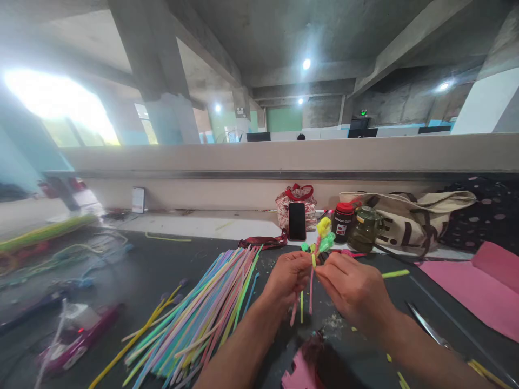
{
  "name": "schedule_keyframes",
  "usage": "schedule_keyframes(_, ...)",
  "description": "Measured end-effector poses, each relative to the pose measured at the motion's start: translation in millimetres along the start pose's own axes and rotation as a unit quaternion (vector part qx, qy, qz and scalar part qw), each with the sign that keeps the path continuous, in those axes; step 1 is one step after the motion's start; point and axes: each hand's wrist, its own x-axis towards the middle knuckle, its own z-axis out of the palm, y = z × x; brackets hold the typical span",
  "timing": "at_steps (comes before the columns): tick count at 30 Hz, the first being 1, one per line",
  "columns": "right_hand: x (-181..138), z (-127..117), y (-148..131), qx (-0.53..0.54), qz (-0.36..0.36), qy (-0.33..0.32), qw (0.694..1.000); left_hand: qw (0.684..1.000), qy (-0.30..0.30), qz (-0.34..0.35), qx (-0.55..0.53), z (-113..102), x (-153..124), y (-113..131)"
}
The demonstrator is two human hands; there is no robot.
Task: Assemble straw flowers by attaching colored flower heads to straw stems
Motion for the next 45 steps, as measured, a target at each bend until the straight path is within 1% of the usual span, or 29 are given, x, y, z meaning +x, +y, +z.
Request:
schedule_keyframes(2,-5.9,4.6,2.0,0.080,0.045,0.020,0.996,0.999,-0.029,-0.007,-0.038,0.0,-3.1,3.9)
schedule_keyframes(4,-8.3,7.4,4.7,0.164,0.100,0.025,0.981,0.997,-0.044,0.000,-0.058,1.3,-5.6,5.5)
schedule_keyframes(5,-8.4,8.6,6.0,0.206,0.129,0.021,0.970,0.997,-0.043,0.009,-0.061,2.6,-6.4,5.0)
schedule_keyframes(7,-6.8,11.3,7.9,0.294,0.189,0.009,0.937,0.998,-0.016,0.037,-0.055,5.8,-6.9,1.7)
schedule_keyframes(8,-5.4,13.2,8.5,0.344,0.222,0.001,0.912,0.997,0.006,0.059,-0.045,7.6,-6.7,-0.9)
schedule_keyframes(10,-2.3,18.4,8.8,0.451,0.288,-0.007,0.845,0.993,0.050,0.104,-0.016,11.4,-6.2,-6.5)
schedule_keyframes(11,-0.7,21.5,8.5,0.502,0.316,-0.002,0.805,0.991,0.065,0.119,0.001,13.2,-6.0,-9.0)
schedule_keyframes(13,2.4,27.9,7.6,0.580,0.357,0.032,0.732,0.988,0.079,0.131,0.036,15.9,-6.0,-11.9)
schedule_keyframes(14,3.8,30.8,7.3,0.604,0.370,0.054,0.704,0.986,0.084,0.131,0.053,16.6,-6.1,-12.1)
schedule_keyframes(15,5.0,33.2,7.4,0.620,0.378,0.074,0.683,0.984,0.089,0.133,0.074,16.6,-6.3,-11.5)
schedule_keyframes(16,6.1,34.9,8.1,0.631,0.383,0.087,0.669,0.981,0.092,0.140,0.103,16.0,-6.3,-10.3)
schedule_keyframes(17,6.8,35.9,9.4,0.635,0.384,0.094,0.664,0.974,0.092,0.153,0.140,14.7,-6.3,-8.5)
schedule_keyframes(18,7.2,36.3,11.3,0.633,0.382,0.093,0.667,0.964,0.092,0.169,0.182,12.8,-6.1,-6.5)
schedule_keyframes(20,6.9,35.3,15.9,0.616,0.368,0.081,0.692,0.944,0.090,0.185,0.257,8.3,-5.7,-2.6)
schedule_keyframes(21,6.4,34.3,18.2,0.604,0.361,0.072,0.707,0.942,0.085,0.181,0.271,6.2,-5.5,-1.0)
schedule_keyframes(22,5.8,33.2,20.1,0.594,0.356,0.061,0.719,0.946,0.077,0.167,0.268,4.5,-5.5,0.2)
schedule_keyframes(24,5.0,31.2,22.1,0.585,0.350,0.037,0.731,0.964,0.048,0.120,0.230,2.7,-6.0,1.8)
schedule_keyframes(26,5.1,29.8,21.4,0.580,0.350,0.022,0.736,0.978,0.022,0.084,0.191,3.1,-7.0,2.9)
schedule_keyframes(28,6.1,29.0,18.4,0.572,0.354,0.025,0.740,0.983,0.017,0.068,0.171,4.6,-7.9,3.8)
schedule_keyframes(29,6.9,28.7,16.3,0.571,0.359,0.028,0.738,0.984,0.018,0.068,0.163,5.5,-8.2,4.0)
schedule_keyframes(33,12.0,27.0,6.2,0.587,0.388,0.052,0.709,0.988,0.035,0.089,0.122,8.7,-8.2,2.3)
schedule_keyframes(36,15.2,25.2,2.7,0.586,0.393,0.073,0.704,0.987,0.059,0.116,0.094,10.0,-8.7,0.1)
schedule_keyframes(38,15.7,24.1,3.9,0.585,0.395,0.072,0.705,0.987,0.045,0.118,0.095,9.8,-9.8,0.3)
schedule_keyframes(40,15.3,23.2,6.1,0.583,0.388,0.056,0.711,0.988,0.010,0.111,0.106,8.6,-10.9,1.9)
schedule_keyframes(42,14.6,22.8,7.4,0.584,0.376,0.042,0.718,0.986,-0.009,0.108,0.126,7.1,-11.4,4.3)
schedule_keyframes(45,14.0,24.7,6.5,0.602,0.358,0.040,0.713,0.981,0.006,0.115,0.156,5.3,-10.7,7.0)
